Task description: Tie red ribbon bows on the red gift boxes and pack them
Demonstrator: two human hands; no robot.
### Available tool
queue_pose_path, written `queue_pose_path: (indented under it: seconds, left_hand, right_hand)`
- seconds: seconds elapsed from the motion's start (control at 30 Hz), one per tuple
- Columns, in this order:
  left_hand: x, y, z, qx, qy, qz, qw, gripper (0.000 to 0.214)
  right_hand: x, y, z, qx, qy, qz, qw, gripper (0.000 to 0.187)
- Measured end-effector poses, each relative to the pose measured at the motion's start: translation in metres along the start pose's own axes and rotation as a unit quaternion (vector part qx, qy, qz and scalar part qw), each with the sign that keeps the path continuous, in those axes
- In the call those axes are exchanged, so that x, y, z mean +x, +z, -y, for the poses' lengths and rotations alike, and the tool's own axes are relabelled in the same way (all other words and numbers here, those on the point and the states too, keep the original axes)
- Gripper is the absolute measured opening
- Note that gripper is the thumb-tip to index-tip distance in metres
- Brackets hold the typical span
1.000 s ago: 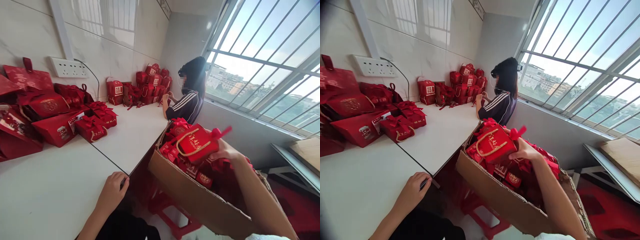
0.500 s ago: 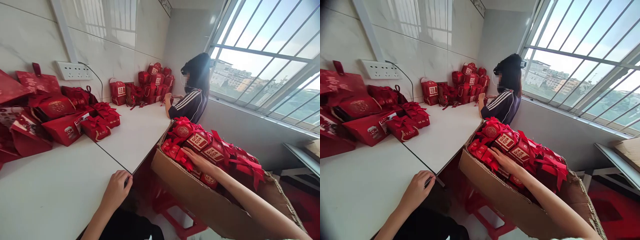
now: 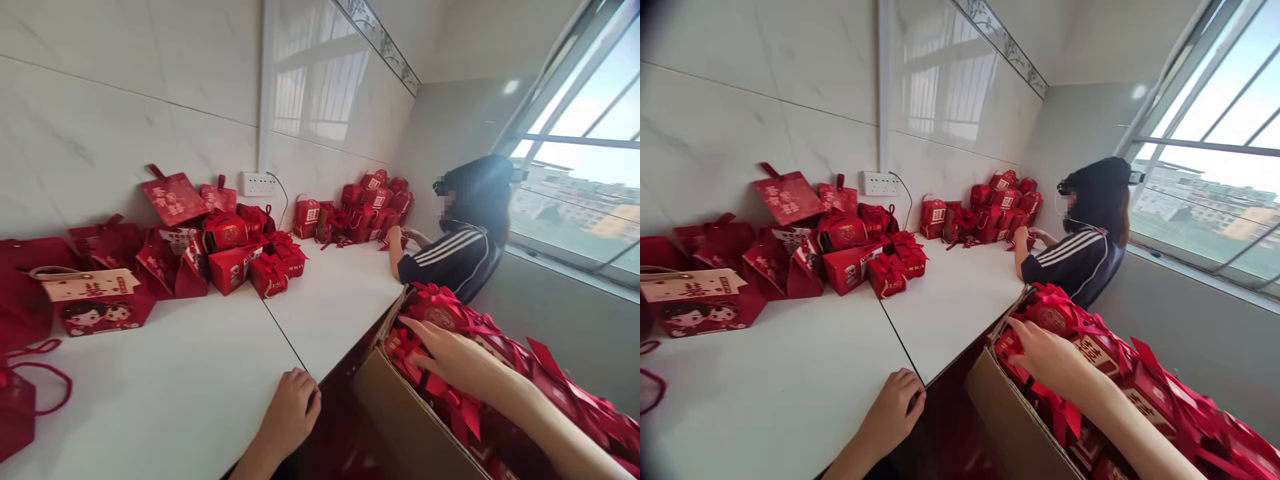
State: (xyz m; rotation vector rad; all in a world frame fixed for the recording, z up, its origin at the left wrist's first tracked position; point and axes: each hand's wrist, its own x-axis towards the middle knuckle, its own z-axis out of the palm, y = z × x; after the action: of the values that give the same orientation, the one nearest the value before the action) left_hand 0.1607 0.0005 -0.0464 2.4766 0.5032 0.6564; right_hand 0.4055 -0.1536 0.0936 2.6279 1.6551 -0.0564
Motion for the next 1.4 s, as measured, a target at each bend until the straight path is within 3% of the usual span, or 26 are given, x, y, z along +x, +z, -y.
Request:
queue_pose_path:
  seconds: [0.07,0.13,0.27,0.37,0.47,0.57,0.63,0.73,0.77,0.83,0.9,0.97,1.0,1.1,1.17,1.27,1.33,1.4]
  left_hand:
    - [-0.001,-0.001,-0.001,-0.003,-0.001,0.005,1.000,0.018]
    - [-0.002,-0.001,-0.002,-0.010,-0.004,0.013,1.000,0.018]
    - [-0.004,-0.002,-0.004,-0.031,-0.040,0.030,0.998,0.018]
    - [-0.003,-0.004,-0.004,-0.067,-0.071,0.032,0.995,0.017]
    - [-0.003,-0.008,-0.003,-0.142,-0.117,0.013,0.983,0.017]
    - [-0.005,-0.009,0.001,-0.241,-0.159,-0.043,0.956,0.015]
    - [-0.009,-0.007,0.004,-0.269,-0.153,-0.145,0.940,0.014]
    - [-0.019,-0.004,0.009,-0.260,-0.149,-0.325,0.897,0.036]
    - [-0.022,-0.005,0.011,-0.256,-0.164,-0.354,0.884,0.043]
    - [-0.030,-0.012,0.015,-0.254,-0.205,-0.355,0.876,0.054]
    - [-0.037,-0.023,0.021,-0.240,-0.238,-0.336,0.879,0.064]
    - [-0.040,-0.038,0.028,-0.223,-0.254,-0.336,0.879,0.070]
    - [-0.040,-0.046,0.031,-0.221,-0.256,-0.339,0.878,0.070]
    - [-0.030,-0.062,0.038,-0.264,-0.258,-0.332,0.868,0.064]
    - [-0.021,-0.065,0.040,-0.314,-0.254,-0.313,0.859,0.060]
    - [-0.013,-0.061,0.039,-0.346,-0.248,-0.307,0.851,0.053]
    - [-0.016,-0.057,0.036,-0.310,-0.265,-0.341,0.847,0.048]
    - [-0.024,-0.054,0.032,-0.256,-0.281,-0.382,0.842,0.042]
  right_hand:
    - [0.052,-0.013,0.058,0.088,-0.106,-0.008,0.990,0.058]
    - [0.104,-0.011,0.119,0.152,-0.129,0.008,0.980,0.072]
    - [0.184,0.017,0.216,0.195,-0.051,0.001,0.980,0.099]
    - [0.207,0.030,0.249,0.182,0.014,-0.031,0.983,0.095]
    - [0.201,0.032,0.250,0.171,0.025,-0.040,0.984,0.094]
    - [0.176,0.026,0.236,0.143,0.031,-0.061,0.987,0.097]
    - [0.151,0.022,0.226,0.134,0.046,-0.083,0.986,0.090]
    - [0.107,0.027,0.218,0.165,0.053,-0.092,0.981,0.076]
    - [0.090,0.031,0.217,0.189,0.037,-0.074,0.979,0.076]
    - [0.058,0.039,0.214,0.266,-0.035,0.018,0.963,0.081]
    - [0.032,0.045,0.209,0.365,-0.123,0.144,0.911,0.082]
    - [0.019,0.046,0.198,0.444,-0.160,0.194,0.860,0.077]
    - [0.018,0.046,0.191,0.461,-0.150,0.171,0.858,0.073]
    - [0.040,0.049,0.175,0.428,-0.105,0.010,0.898,0.066]
    - [0.063,0.056,0.173,0.392,-0.122,-0.040,0.911,0.079]
    - [0.094,0.069,0.183,0.389,-0.178,-0.013,0.904,0.099]
    - [0.104,0.074,0.188,0.417,-0.181,0.007,0.891,0.098]
    - [0.106,0.074,0.185,0.496,-0.150,0.016,0.855,0.090]
